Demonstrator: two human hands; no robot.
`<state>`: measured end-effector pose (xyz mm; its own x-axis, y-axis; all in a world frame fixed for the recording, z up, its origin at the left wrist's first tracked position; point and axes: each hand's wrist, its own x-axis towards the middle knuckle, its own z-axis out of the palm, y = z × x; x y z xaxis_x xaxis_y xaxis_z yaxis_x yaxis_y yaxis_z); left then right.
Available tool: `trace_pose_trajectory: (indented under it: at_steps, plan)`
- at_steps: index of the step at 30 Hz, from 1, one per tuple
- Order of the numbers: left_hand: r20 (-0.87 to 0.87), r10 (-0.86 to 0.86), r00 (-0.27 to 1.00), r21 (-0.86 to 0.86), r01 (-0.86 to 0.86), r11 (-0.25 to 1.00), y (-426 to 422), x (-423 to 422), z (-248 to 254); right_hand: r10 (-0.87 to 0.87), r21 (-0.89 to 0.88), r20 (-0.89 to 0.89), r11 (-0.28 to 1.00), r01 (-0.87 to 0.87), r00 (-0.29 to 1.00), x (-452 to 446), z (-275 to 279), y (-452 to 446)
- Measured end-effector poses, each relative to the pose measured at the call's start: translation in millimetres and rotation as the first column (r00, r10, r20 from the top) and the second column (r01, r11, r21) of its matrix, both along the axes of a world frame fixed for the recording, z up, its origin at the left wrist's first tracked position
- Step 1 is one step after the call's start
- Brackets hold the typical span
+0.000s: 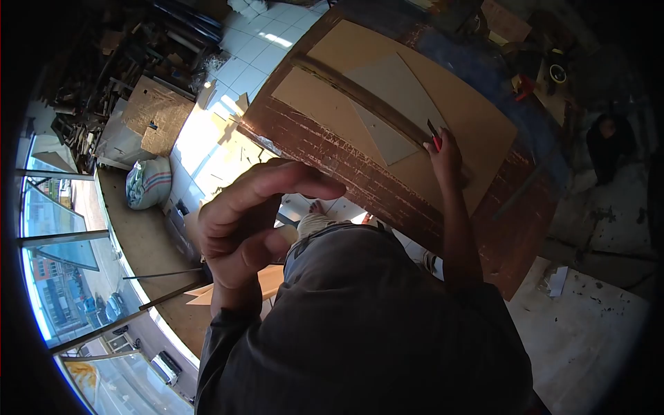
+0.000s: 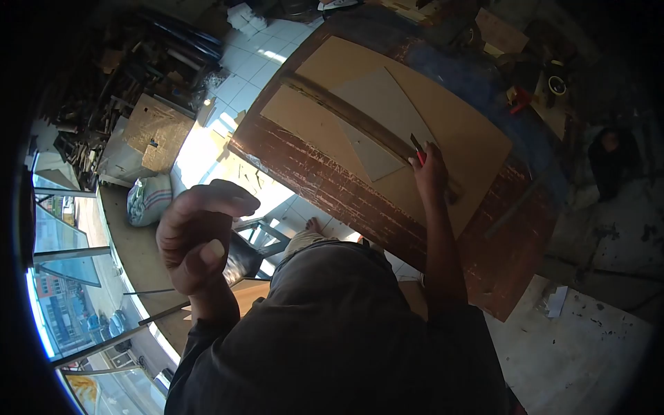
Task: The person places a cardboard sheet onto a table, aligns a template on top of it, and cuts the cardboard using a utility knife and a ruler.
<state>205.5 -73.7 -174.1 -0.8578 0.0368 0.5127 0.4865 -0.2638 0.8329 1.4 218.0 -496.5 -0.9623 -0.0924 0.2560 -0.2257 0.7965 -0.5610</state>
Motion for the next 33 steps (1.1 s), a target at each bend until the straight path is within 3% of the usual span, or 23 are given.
trace_pose_trajectory:
  at_steps: [2,3,5,6,9,15,17,18,19,20,21,22,24,26,29,33]
  plan:
    - [0.263,0.032,0.964,-0.154,0.009,0.988,-14,9,-30,0.005,0.039,-0.054,0.999,-0.003,0.999,-2,-6,0]
    - [0.402,0.063,0.914,-0.201,0.021,0.979,-15,12,-42,-0.001,0.086,0.012,0.996,0.0,1.0,-1,-9,0]
    - [0.509,0.245,0.825,-0.438,0.004,0.899,-15,14,-67,-0.009,0.138,0.075,0.99,-0.001,0.997,3,-9,0]
    - [0.636,0.246,0.732,-0.349,-0.011,0.937,-14,16,-72,-0.023,0.145,0.069,0.989,0.012,0.997,3,-8,-1]
    - [0.597,0.232,0.768,-0.466,0.096,0.88,-29,20,-106,-0.03,0.173,0.099,0.985,0.012,0.995,0,-17,-1]
    - [0.553,0.25,0.795,-0.504,0.081,0.86,-42,5,-99,-0.017,0.304,0.191,0.952,-0.042,0.982,-3,6,-11]
    - [0.519,0.142,0.843,-0.511,0.173,0.842,-54,-6,-94,-0.032,0.311,0.219,0.95,-0.038,0.975,-3,10,-14]
    - [0.513,0.012,0.858,-0.415,0.236,0.878,-58,-11,-86,-0.03,0.284,0.237,0.958,-0.04,0.971,-6,7,-12]
    - [0.474,-0.108,0.874,-0.34,0.295,0.893,-60,-14,-80,-0.027,0.256,0.255,0.966,-0.041,0.966,-7,5,-12]
    - [0.463,-0.295,0.836,-0.149,0.401,0.904,-60,-17,-68,-0.039,0.257,0.248,0.966,-0.027,0.968,-9,6,-13]
    - [0.373,-0.442,0.816,-0.165,0.527,0.834,-64,-24,-53,-0.033,0.215,0.27,0.976,-0.027,0.962,-10,7,-13]
    - [0.137,-0.625,0.768,-0.126,0.64,0.758,-62,-37,-43,-0.025,0.174,0.29,0.984,-0.027,0.957,-12,7,-13]
    - [-0.156,-0.788,0.596,0.202,0.8,0.565,-46,-49,-18,-0.05,0.185,0.314,0.983,-0.009,0.948,-18,8,-15]
    - [-0.334,-0.824,0.459,0.315,0.878,0.361,-35,-57,6,-0.077,0.192,0.338,0.981,0.011,0.938,-22,11,-17]
    - [-0.447,-0.831,0.332,0.385,0.91,0.156,-31,-63,32,-0.077,0.213,0.364,0.977,-0.003,0.928,-25,11,-17]
    - [-0.504,-0.829,0.243,0.431,0.902,0.002,-41,-73,48,-0.099,0.192,0.366,0.981,0.029,0.925,-23,2,-12]
